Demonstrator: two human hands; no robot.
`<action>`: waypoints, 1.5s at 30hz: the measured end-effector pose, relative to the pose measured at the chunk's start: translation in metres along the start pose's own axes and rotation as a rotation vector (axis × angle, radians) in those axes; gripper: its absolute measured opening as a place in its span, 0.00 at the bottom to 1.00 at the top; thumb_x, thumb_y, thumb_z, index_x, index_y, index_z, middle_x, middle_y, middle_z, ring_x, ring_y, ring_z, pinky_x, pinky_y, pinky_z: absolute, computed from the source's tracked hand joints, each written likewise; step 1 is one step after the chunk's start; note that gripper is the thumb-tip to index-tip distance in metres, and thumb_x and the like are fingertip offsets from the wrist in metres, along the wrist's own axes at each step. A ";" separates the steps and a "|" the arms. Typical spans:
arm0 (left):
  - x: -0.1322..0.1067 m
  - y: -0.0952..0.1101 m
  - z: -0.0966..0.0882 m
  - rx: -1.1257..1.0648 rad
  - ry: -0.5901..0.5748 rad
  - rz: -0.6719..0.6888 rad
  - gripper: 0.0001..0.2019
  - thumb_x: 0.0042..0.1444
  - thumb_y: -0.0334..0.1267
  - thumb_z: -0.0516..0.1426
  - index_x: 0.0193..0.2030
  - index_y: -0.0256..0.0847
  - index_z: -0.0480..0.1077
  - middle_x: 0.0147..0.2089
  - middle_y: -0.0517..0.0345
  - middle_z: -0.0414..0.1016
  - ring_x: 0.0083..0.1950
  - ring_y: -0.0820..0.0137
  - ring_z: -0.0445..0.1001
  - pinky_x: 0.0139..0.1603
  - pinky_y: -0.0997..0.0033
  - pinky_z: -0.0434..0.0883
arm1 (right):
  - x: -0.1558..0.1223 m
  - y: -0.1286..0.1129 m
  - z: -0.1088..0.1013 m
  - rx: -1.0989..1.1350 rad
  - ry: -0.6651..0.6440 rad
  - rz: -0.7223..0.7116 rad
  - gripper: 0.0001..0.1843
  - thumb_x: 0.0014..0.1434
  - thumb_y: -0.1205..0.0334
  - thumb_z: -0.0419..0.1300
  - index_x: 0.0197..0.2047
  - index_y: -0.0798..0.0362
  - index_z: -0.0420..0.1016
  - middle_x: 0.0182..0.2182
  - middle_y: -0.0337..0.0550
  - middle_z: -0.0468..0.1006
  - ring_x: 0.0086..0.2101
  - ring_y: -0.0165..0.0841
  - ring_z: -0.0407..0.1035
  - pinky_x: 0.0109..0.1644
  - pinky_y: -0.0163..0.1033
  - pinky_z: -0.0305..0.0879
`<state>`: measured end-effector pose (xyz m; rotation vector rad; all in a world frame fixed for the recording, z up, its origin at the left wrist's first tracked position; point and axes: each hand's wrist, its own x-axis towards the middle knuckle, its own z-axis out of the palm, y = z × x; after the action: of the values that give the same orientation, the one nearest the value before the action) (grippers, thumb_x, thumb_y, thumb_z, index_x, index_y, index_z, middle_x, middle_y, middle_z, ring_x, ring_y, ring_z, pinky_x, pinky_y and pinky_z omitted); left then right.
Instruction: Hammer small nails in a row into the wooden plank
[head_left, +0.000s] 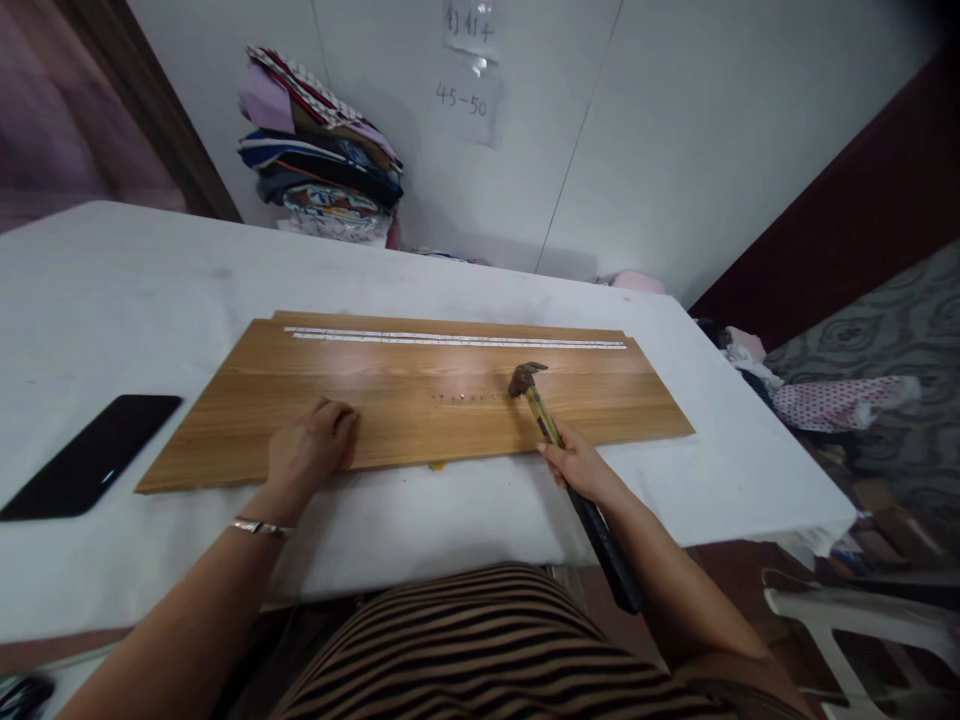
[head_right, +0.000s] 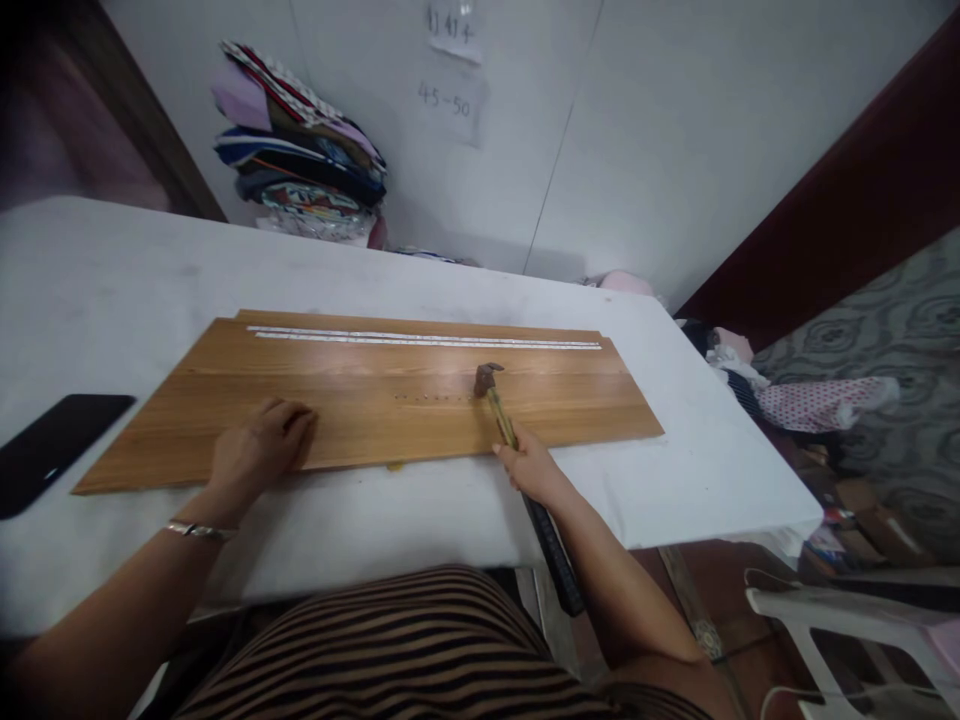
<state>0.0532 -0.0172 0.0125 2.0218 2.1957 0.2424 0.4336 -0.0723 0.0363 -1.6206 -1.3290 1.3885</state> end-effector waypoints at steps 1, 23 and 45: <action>0.000 -0.001 0.001 -0.010 -0.001 0.002 0.23 0.71 0.49 0.43 0.53 0.44 0.76 0.59 0.50 0.77 0.50 0.59 0.78 0.40 0.64 0.67 | -0.001 0.000 0.000 0.005 0.003 -0.001 0.20 0.52 0.49 0.61 0.45 0.50 0.64 0.15 0.22 0.59 0.14 0.25 0.53 0.17 0.31 0.53; -0.001 0.004 -0.004 -0.026 -0.003 -0.027 0.23 0.71 0.48 0.44 0.52 0.39 0.76 0.59 0.45 0.76 0.53 0.58 0.77 0.44 0.63 0.69 | 0.002 0.001 0.002 -0.018 -0.002 -0.032 0.17 0.53 0.53 0.60 0.44 0.50 0.63 0.15 0.21 0.58 0.13 0.25 0.54 0.16 0.31 0.53; -0.003 0.011 -0.009 -0.059 -0.004 -0.225 0.24 0.70 0.48 0.42 0.53 0.37 0.74 0.56 0.36 0.79 0.54 0.49 0.78 0.49 0.54 0.72 | 0.004 -0.002 0.004 -0.019 0.016 -0.025 0.14 0.54 0.57 0.60 0.42 0.49 0.63 0.15 0.23 0.59 0.14 0.25 0.53 0.17 0.31 0.53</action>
<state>0.0628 -0.0199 0.0235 1.7255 2.3585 0.2715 0.4291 -0.0685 0.0358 -1.6193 -1.3523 1.3489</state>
